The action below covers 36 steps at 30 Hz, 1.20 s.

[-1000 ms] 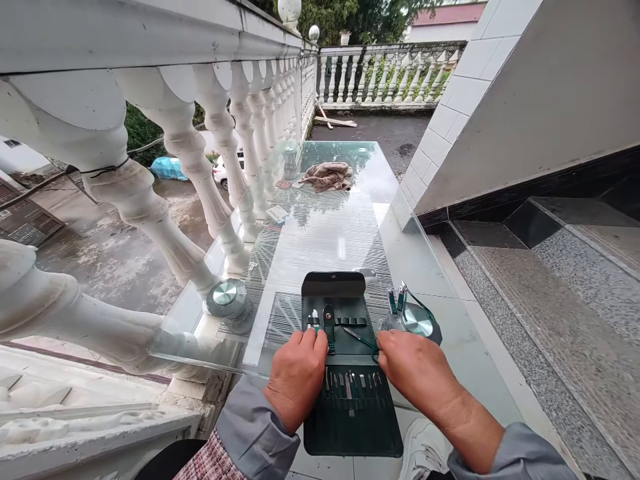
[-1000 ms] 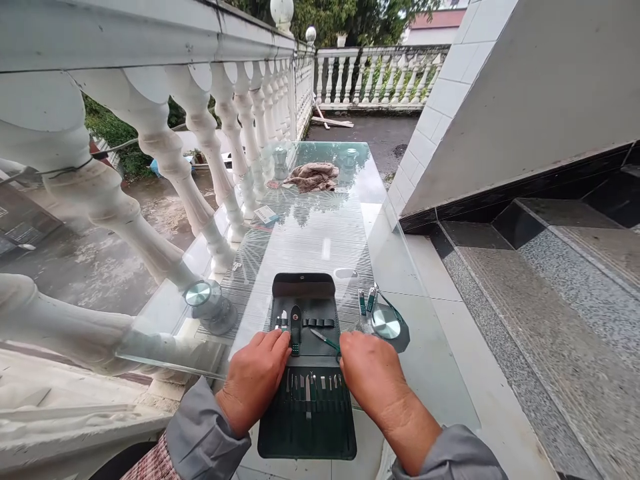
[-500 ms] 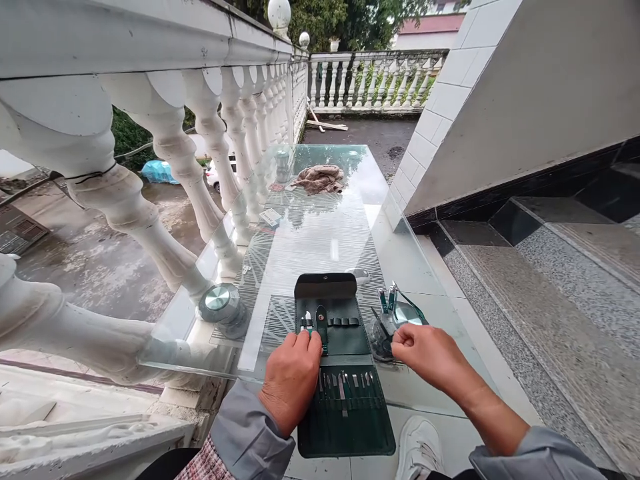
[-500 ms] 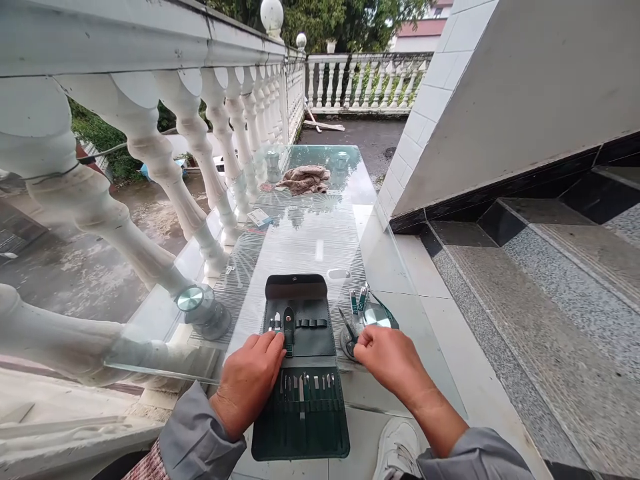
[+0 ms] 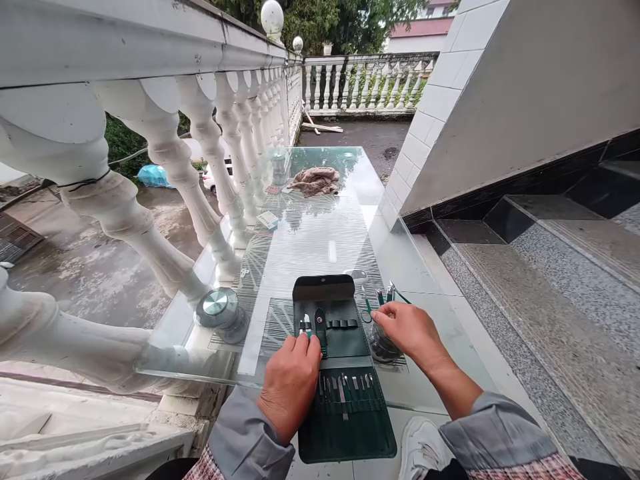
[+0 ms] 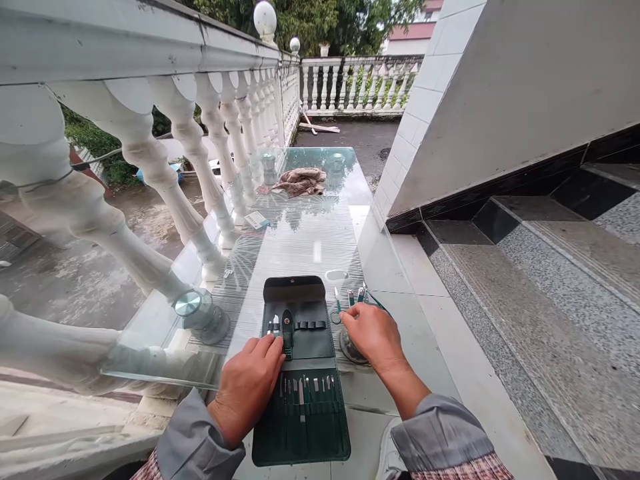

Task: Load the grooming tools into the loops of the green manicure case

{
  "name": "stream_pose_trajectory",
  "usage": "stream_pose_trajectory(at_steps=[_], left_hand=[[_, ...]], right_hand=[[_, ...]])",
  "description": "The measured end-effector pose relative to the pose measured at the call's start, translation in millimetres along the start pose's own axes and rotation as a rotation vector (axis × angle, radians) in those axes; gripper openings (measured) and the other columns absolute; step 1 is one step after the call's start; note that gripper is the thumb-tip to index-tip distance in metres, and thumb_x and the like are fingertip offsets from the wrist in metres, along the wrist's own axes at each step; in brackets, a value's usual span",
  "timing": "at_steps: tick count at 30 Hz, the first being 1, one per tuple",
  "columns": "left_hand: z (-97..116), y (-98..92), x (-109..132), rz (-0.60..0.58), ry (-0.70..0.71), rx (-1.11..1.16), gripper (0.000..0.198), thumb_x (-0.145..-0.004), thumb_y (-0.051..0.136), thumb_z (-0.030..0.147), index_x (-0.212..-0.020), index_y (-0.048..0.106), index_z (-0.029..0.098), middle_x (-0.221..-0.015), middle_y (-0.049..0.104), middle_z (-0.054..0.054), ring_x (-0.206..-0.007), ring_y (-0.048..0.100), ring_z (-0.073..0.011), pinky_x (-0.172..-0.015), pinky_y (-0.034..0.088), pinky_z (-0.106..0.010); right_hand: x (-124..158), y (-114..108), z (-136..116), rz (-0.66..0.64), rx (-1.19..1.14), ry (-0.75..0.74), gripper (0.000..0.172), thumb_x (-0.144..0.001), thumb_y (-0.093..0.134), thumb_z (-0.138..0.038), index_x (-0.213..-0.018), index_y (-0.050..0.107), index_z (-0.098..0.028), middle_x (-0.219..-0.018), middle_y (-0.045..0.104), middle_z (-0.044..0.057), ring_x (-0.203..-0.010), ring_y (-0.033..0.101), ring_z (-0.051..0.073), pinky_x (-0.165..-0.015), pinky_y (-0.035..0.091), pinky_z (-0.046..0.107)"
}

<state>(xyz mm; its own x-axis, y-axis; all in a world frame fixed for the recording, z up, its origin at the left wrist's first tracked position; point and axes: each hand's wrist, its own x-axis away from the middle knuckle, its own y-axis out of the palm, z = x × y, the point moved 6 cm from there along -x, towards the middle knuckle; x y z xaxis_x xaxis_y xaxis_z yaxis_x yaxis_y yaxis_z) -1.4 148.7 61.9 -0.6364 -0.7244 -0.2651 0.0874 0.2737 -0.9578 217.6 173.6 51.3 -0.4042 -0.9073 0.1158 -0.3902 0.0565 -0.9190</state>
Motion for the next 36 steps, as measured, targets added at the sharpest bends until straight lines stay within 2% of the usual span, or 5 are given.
stream_pose_trajectory(at_steps=[7, 18, 24, 29, 36], left_hand=[[0, -2.1, -2, 0.001, -0.008, -0.006, 0.016, -0.089, 0.048, 0.013, -0.101, 0.058, 0.015, -0.088, 0.062, -0.006, -0.074, 0.057, -0.0199, -0.061, 0.05, -0.03], [1, -0.1, -2, -0.012, 0.003, -0.028, 0.018, -0.088, 0.048, 0.012, -0.104, 0.057, 0.014, -0.088, 0.061, -0.006, -0.074, 0.056, -0.0197, -0.062, 0.05, -0.03], [-3, 0.1, -2, -0.048, -0.038, 0.018, 0.013, -0.086, 0.049, 0.007, -0.086, 0.057, 0.017, -0.083, 0.059, -0.004, -0.073, 0.054, -0.0181, -0.061, 0.046, -0.027], [-17, -2.0, -3, -0.072, -0.127, 0.153, 0.011, -0.087, 0.053, 0.01, -0.083, 0.056, 0.02, -0.087, 0.059, -0.001, -0.08, 0.054, -0.0174, -0.067, 0.046, -0.027], [-27, -6.7, -2, -0.102, -0.195, 0.124, 0.007, -0.083, 0.062, 0.02, -0.079, 0.056, 0.019, -0.084, 0.055, -0.003, -0.081, 0.051, -0.0218, -0.07, 0.046, -0.034]], right_hand=[[19, 7, -32, 0.292, 0.211, -0.537, 0.032, -0.086, 0.042, -0.012, -0.106, 0.066, -0.019, -0.119, 0.062, 0.009, -0.112, 0.049, 0.023, -0.091, 0.039, 0.036], [9, 16, 20, 0.346, 0.25, -0.571, 0.04, -0.085, 0.036, -0.006, -0.113, 0.064, -0.014, -0.122, 0.061, 0.01, -0.119, 0.048, 0.023, -0.099, 0.04, 0.041], [29, -5, -5, 0.439, 0.075, -0.637, 0.034, -0.089, 0.038, -0.016, -0.112, 0.064, -0.015, -0.117, 0.063, 0.012, -0.115, 0.051, 0.023, -0.098, 0.041, 0.043], [59, -3, -59, 0.334, -0.169, -0.784, 0.029, -0.091, 0.039, -0.017, -0.106, 0.063, -0.016, -0.101, 0.067, 0.008, -0.099, 0.057, 0.018, -0.09, 0.046, 0.034], [60, 15, -83, 0.085, -0.204, -0.589, 0.021, -0.089, 0.043, -0.018, -0.085, 0.063, -0.019, -0.081, 0.066, 0.003, -0.08, 0.058, 0.017, -0.075, 0.043, 0.03]])
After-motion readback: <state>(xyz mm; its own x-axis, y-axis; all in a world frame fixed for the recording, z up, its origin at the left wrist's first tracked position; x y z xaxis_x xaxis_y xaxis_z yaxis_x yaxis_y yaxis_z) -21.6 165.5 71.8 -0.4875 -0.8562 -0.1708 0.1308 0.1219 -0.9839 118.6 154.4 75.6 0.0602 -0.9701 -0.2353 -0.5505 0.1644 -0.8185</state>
